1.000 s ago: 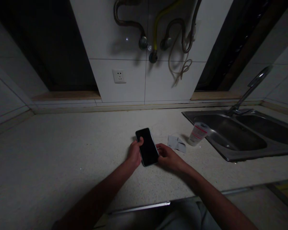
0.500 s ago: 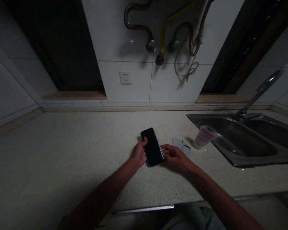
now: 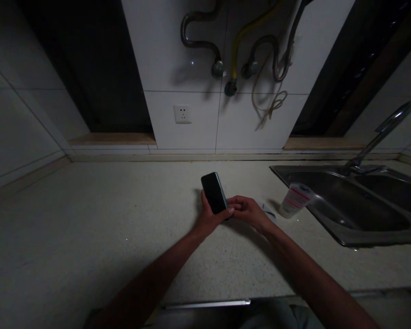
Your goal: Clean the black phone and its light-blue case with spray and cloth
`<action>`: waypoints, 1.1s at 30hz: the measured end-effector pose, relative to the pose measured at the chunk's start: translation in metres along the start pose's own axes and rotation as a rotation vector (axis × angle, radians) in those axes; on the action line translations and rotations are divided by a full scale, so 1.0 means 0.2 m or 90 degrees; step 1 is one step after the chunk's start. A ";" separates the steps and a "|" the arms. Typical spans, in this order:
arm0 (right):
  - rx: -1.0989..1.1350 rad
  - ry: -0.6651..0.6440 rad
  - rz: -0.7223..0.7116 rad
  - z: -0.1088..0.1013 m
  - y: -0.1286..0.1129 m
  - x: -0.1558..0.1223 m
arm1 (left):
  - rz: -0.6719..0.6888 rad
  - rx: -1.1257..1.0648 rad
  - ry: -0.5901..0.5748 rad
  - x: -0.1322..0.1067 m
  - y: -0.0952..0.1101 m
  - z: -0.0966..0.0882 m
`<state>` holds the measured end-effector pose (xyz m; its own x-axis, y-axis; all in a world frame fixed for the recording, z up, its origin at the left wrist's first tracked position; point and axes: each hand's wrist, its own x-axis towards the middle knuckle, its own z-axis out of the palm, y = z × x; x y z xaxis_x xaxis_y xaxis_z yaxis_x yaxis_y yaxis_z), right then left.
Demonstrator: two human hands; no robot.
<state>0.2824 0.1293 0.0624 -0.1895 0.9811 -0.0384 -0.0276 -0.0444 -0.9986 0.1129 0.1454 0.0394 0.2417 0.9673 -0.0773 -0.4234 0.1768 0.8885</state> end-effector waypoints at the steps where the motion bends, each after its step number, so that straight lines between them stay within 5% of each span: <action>1: -0.006 -0.007 -0.007 0.01 0.00 0.01 | -0.001 0.018 0.007 0.00 0.00 0.00; 7: -0.014 -0.026 -0.041 0.05 -0.01 0.04 | 0.016 0.002 -0.009 0.04 -0.03 -0.03; 12: -0.083 -0.126 -0.059 0.07 0.00 0.01 | -0.013 -0.005 -0.013 0.03 -0.03 -0.03; 24: -0.604 0.014 -0.275 0.12 0.04 -0.06 | -0.090 -0.163 -0.078 0.01 0.06 -0.02; 28: -0.630 0.019 -0.333 0.11 0.06 -0.05 | -0.137 -0.223 -0.080 0.00 0.08 -0.02; 33: -0.581 0.039 -0.276 0.11 0.06 -0.06 | -0.121 -0.217 -0.065 0.00 0.09 -0.02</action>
<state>0.2626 0.1133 0.0514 -0.2900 0.8875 0.3582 0.6837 0.4540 -0.5714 0.1011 0.1493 0.0541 0.4222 0.8914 -0.1646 -0.6243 0.4176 0.6602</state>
